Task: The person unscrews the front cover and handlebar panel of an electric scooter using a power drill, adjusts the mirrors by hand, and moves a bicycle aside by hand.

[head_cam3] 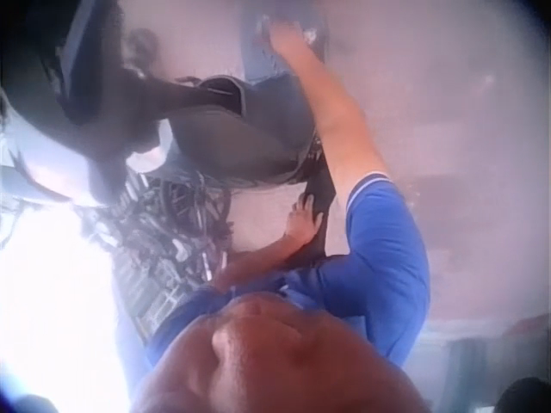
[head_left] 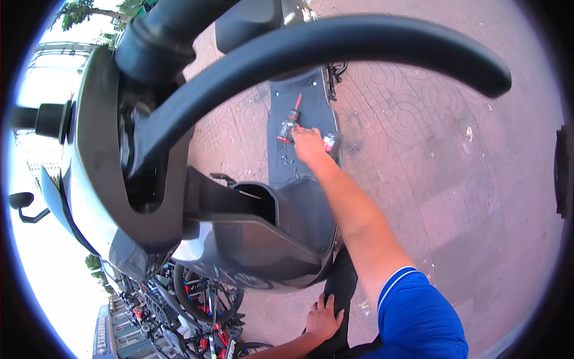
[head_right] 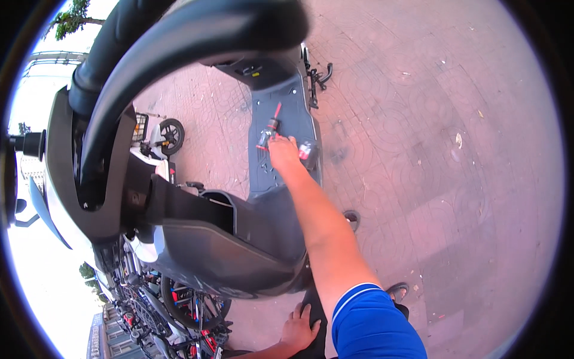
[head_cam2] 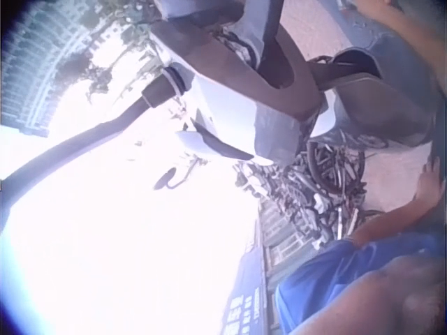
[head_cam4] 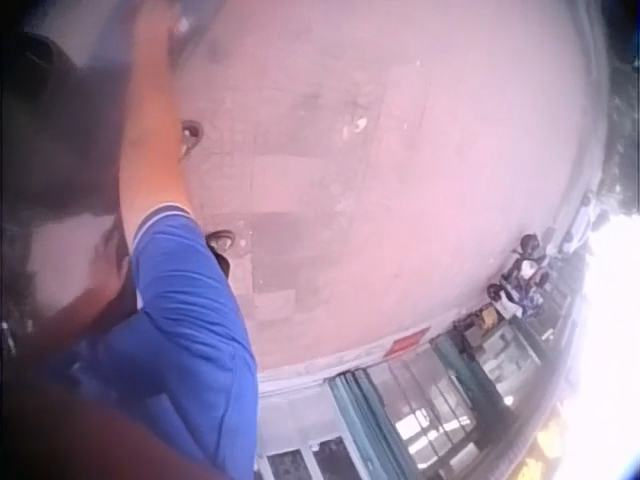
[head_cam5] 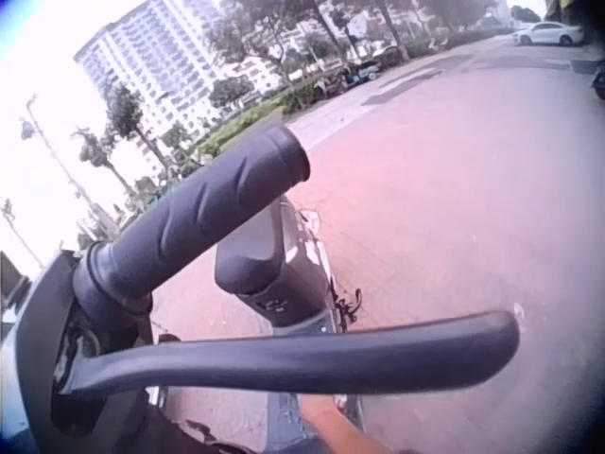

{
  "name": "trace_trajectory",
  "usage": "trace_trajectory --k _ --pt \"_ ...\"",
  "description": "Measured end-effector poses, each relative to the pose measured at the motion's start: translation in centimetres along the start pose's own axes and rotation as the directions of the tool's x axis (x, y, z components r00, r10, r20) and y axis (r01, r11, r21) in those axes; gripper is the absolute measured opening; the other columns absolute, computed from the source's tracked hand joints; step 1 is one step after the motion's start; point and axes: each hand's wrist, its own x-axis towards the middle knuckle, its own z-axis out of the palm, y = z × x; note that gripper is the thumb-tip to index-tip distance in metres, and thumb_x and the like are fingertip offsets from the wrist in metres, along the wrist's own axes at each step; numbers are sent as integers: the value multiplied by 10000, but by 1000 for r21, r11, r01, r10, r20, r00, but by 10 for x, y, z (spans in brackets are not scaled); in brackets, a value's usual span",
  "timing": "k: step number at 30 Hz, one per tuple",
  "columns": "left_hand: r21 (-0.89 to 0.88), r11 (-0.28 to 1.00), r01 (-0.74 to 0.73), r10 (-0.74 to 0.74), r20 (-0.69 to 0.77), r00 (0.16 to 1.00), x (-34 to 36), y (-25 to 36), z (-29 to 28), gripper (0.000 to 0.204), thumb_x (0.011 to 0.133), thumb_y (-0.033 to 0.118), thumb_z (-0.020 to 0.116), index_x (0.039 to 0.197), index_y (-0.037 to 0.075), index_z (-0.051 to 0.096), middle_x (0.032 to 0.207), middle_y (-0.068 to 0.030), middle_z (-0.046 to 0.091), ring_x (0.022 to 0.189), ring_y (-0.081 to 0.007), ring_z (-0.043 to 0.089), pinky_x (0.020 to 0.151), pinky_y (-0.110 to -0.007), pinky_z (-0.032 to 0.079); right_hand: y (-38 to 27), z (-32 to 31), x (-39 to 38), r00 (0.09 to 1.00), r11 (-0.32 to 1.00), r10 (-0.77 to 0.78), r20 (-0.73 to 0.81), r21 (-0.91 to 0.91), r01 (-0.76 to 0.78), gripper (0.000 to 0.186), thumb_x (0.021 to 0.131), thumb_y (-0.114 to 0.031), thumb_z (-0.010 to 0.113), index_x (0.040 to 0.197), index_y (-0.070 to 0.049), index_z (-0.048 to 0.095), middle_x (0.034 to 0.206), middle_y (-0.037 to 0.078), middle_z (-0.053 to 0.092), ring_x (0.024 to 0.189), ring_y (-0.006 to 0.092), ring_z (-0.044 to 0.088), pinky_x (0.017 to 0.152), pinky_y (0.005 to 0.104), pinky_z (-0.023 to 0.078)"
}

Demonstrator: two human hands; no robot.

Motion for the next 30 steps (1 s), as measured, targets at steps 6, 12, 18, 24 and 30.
trace_trajectory --k 6,12,18,24,30 --pt "-11 997 79 -78 28 997 -10 3 1 718 961 478 646 1517 53 483 1544 -277 464 1270 -457 587 1025 -533 535 -68 -90 -116 968 880 250 7 415 -230 505 887 -202 766 1330 -3 629 1252 250 697 1233 407 644 1077 485 482" --pt "-259 965 45 -26 78 997 -16 -12 -11 793 938 504 681 1530 24 465 1552 -273 486 1385 -442 533 1150 -514 454 -163 -263 -254 915 642 339 217 658 -394 639 958 -255 771 1444 77 523 1344 265 683 1274 347 666 1068 418 515" --pt "-754 638 156 -439 -189 878 -73 -82 -156 507 974 401 689 1251 -24 679 1143 -247 736 1100 -396 703 967 -478 533 -249 -430 -211 951 137 213 225 956 -257 743 1054 -346 665 1573 68 332 1587 266 455 1460 366 485 1193 454 417" --pt "-782 -152 -605 -649 -382 658 -81 -197 -394 907 991 647 627 1484 -98 472 1470 -218 585 1401 -303 537 1168 -451 431 -306 -451 -132 927 -188 178 331 936 -298 843 941 -690 665 1543 -136 463 1529 51 529 1396 243 494 1188 438 365" --pt "-522 -618 -588 -343 -493 799 -22 -228 -507 866 915 691 706 1444 22 558 1453 -126 609 1347 -283 564 1145 -455 448 -325 -447 -107 904 -283 207 375 907 -311 845 919 -706 666 1525 -143 492 1520 36 554 1409 259 501 1224 472 362"
